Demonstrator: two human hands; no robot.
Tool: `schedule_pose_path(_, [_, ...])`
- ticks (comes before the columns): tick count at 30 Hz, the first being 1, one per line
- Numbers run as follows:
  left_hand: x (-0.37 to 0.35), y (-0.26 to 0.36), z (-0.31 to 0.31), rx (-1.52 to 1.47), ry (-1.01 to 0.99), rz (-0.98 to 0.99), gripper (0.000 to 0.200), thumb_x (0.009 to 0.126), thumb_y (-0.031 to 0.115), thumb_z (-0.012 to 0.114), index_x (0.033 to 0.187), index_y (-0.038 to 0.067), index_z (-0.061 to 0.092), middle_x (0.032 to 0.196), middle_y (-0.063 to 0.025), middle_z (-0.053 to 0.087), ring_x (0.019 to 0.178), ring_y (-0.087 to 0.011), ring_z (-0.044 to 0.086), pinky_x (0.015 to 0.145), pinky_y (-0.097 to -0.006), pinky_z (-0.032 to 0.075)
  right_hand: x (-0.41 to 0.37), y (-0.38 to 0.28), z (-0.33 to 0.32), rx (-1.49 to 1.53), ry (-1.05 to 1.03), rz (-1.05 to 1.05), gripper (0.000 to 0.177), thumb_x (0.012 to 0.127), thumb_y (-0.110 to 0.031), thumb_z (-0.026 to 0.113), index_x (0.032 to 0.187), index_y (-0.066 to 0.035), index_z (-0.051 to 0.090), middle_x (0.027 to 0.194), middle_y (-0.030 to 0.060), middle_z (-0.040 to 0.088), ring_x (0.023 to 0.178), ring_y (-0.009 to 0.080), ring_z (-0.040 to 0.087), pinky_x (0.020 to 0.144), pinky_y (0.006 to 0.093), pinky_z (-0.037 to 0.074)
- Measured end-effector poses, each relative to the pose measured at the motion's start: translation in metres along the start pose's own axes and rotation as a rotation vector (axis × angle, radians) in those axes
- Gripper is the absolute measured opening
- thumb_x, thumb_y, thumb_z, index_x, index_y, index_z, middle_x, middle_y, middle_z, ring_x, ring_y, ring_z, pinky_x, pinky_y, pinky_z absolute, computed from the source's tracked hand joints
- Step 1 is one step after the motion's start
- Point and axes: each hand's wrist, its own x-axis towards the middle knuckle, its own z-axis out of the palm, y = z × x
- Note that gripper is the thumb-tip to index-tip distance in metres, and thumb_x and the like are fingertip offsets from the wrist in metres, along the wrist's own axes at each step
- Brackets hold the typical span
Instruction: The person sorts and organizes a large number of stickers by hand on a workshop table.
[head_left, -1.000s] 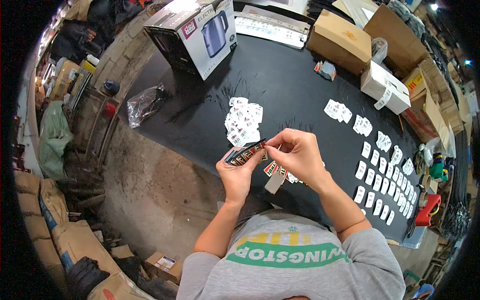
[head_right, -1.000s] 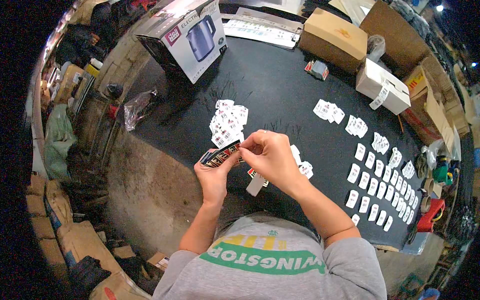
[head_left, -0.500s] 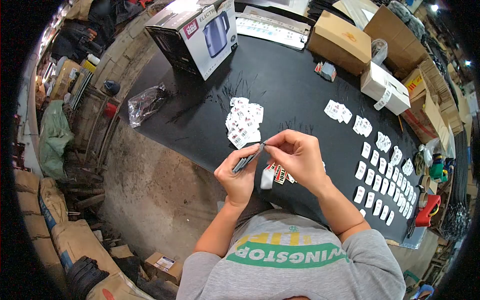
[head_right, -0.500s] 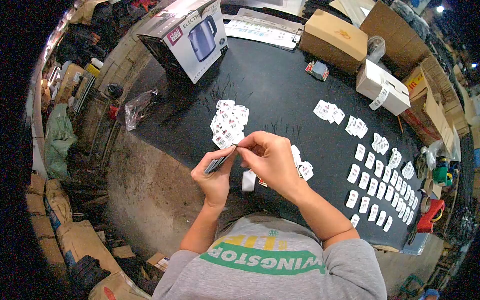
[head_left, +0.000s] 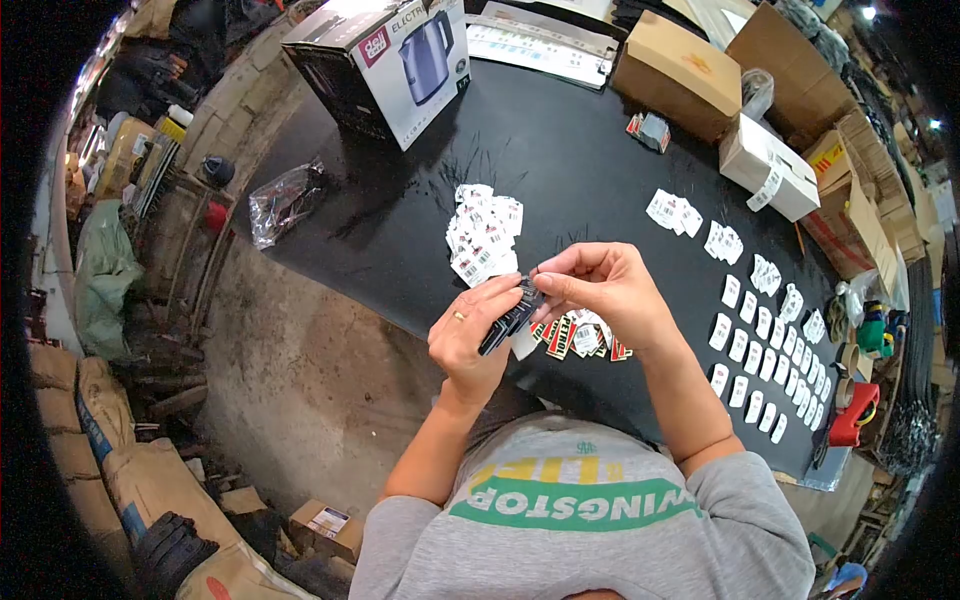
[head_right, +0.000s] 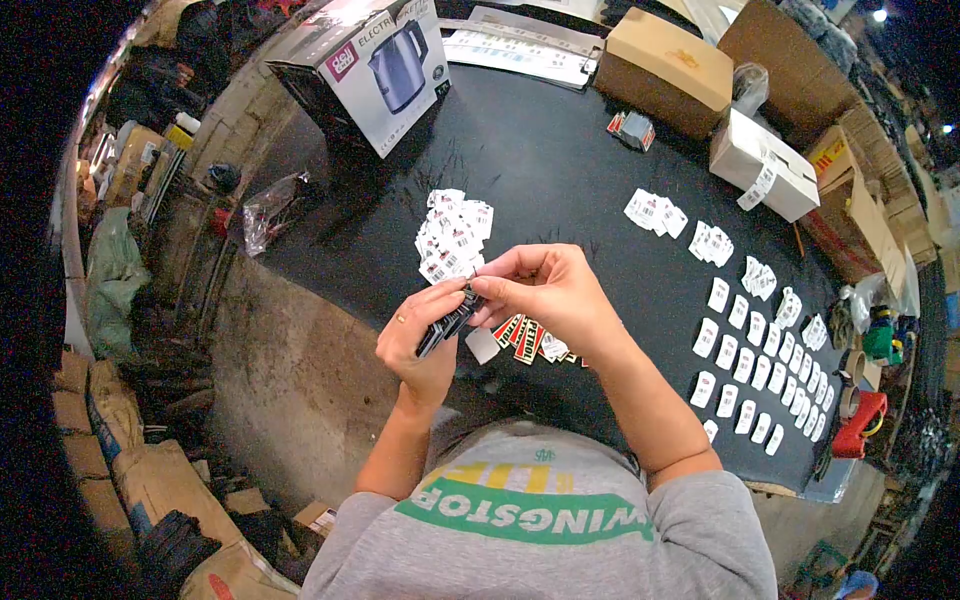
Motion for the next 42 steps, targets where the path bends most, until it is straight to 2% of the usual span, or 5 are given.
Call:
schedule_pose_path(5, [-0.008,0.001,0.003,0.01,-0.039,-0.052,0.02,0.064,-0.007,0.07,0.082,0.0,0.067,0.085,-0.0126,0.07,0.078,-0.0227,0.069,0.069,-0.0291,0.054,0.006,0.002,-0.011,-0.105,0.039,-0.009,0.015,0.086,-0.012,0.067,0.09,0.002,0.064,0.074,0.0069,0.065,0.059,0.0112,0.063,0.054,0.022,0.051])
schedule_pose_path(10, [-0.029,0.003,0.01,-0.312,-0.301,-0.862,0.009,0.075,-0.001,0.074,0.079,-0.001,0.065,0.074,-0.0016,0.067,0.066,-0.0036,0.058,0.059,-0.0196,0.047,0.035,0.018,-0.042,-0.205,0.185,-0.071,0.013,0.087,-0.012,0.065,0.086,0.001,0.06,0.072,0.0051,0.063,0.058,0.0088,0.061,0.051,0.0192,0.046])
schedule_pose_path(25, [-0.061,0.012,-0.006,-0.14,-0.418,-0.948,0.022,0.07,0.012,0.079,0.08,-0.002,0.065,0.072,-0.0092,0.069,0.063,-0.0087,0.063,0.058,-0.0261,0.049,0.084,0.055,-0.066,-0.792,0.297,0.068,0.015,0.081,-0.009,0.066,0.083,0.005,0.064,0.067,0.0081,0.064,0.051,0.0109,0.061,0.045,0.0248,0.047])
schedule_pose_path(33, [-0.054,-0.002,-0.018,-0.418,-0.2,-1.132,0.019,0.075,0.001,0.076,0.088,-0.004,0.063,0.079,-0.0099,0.069,0.068,-0.0141,0.066,0.063,-0.0246,0.055,0.176,0.07,-0.068,-1.208,0.364,-0.565,0.016,0.073,-0.001,0.06,0.086,-0.004,0.069,0.079,0.0213,0.065,0.081,0.0383,0.063,0.076,0.0429,0.051])
schedule_pose_path(42, [-0.056,-0.02,-0.027,-0.974,0.048,-1.443,0.034,0.09,0.01,0.06,0.119,-0.005,0.049,0.113,-0.0225,0.061,0.103,-0.0294,0.063,0.086,-0.0367,0.055,0.175,0.052,-0.07,-1.054,0.24,-0.499,0.018,0.076,-0.001,0.059,0.092,-0.001,0.068,0.083,0.0173,0.068,0.076,0.0253,0.068,0.07,0.0315,0.052])
